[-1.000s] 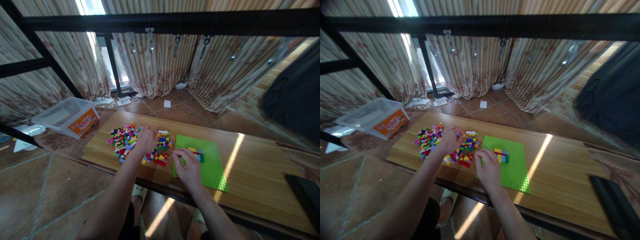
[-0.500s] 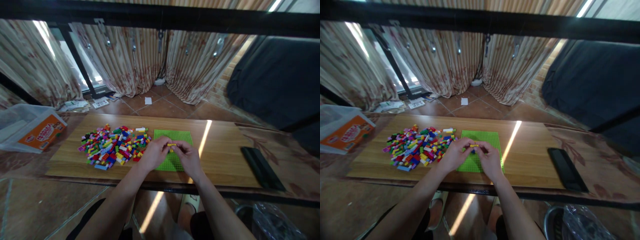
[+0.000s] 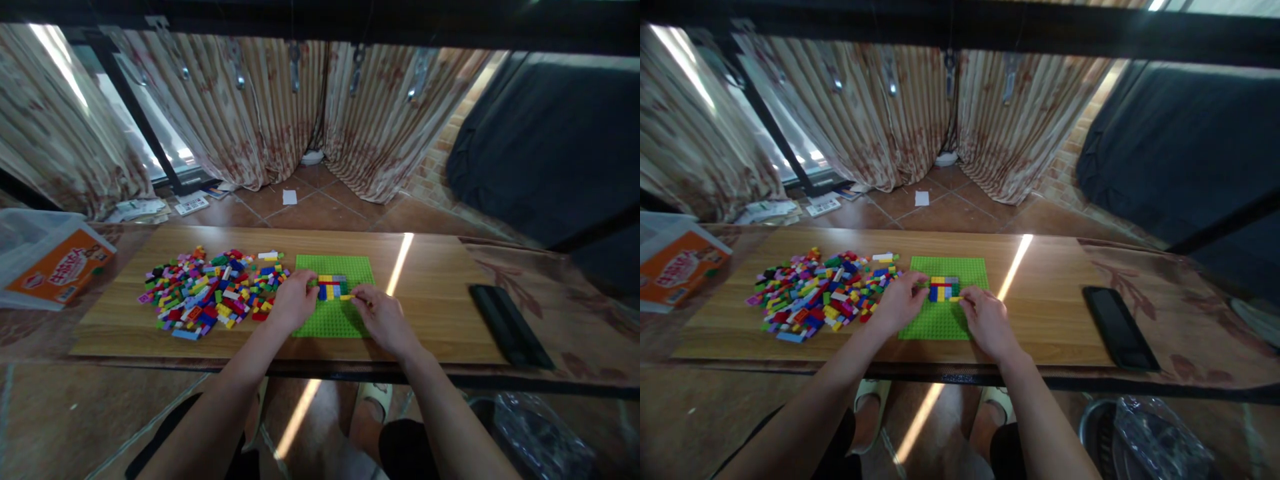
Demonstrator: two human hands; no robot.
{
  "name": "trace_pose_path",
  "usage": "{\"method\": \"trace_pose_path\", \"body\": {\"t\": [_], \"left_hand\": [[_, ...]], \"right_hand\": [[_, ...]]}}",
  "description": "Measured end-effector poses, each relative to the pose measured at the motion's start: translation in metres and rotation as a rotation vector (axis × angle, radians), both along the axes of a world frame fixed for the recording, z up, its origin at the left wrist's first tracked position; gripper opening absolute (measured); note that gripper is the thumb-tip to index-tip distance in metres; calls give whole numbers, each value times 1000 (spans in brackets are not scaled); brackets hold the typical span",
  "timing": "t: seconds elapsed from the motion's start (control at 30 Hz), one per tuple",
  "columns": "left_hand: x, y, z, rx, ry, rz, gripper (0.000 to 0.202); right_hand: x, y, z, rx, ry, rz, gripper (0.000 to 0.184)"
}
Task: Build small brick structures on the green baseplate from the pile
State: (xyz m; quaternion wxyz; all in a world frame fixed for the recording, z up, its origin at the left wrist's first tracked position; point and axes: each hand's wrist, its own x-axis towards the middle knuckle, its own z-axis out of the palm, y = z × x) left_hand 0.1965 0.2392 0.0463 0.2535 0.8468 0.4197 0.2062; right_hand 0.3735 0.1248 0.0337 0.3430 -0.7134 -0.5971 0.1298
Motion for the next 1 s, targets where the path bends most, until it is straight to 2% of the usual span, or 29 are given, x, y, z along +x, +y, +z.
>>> {"method": "trace_pose_path", "body": {"t": [0.17, 0.3, 0.43, 0.6, 0.8, 1.0], "left_hand": [[3, -1, -4, 2, 43, 4, 22], [4, -1, -1, -13, 75, 14, 26], [5, -2, 2, -11, 117, 22, 26], [9, -7, 0, 30, 169, 41, 32], [18, -18, 2, 52, 226, 124, 41], [26, -22, 6, -27, 219, 213, 44]], "right_hand": [[-6, 5, -3, 104, -92, -4, 12], [-9, 8, -11, 160, -19, -77, 12], [-12, 12, -17, 163, 42, -121, 14], [-13, 13, -18, 181, 21, -119, 14], [-14, 15, -18, 168, 38, -132, 12], [-14, 15, -14, 145, 101, -131, 14]]}}
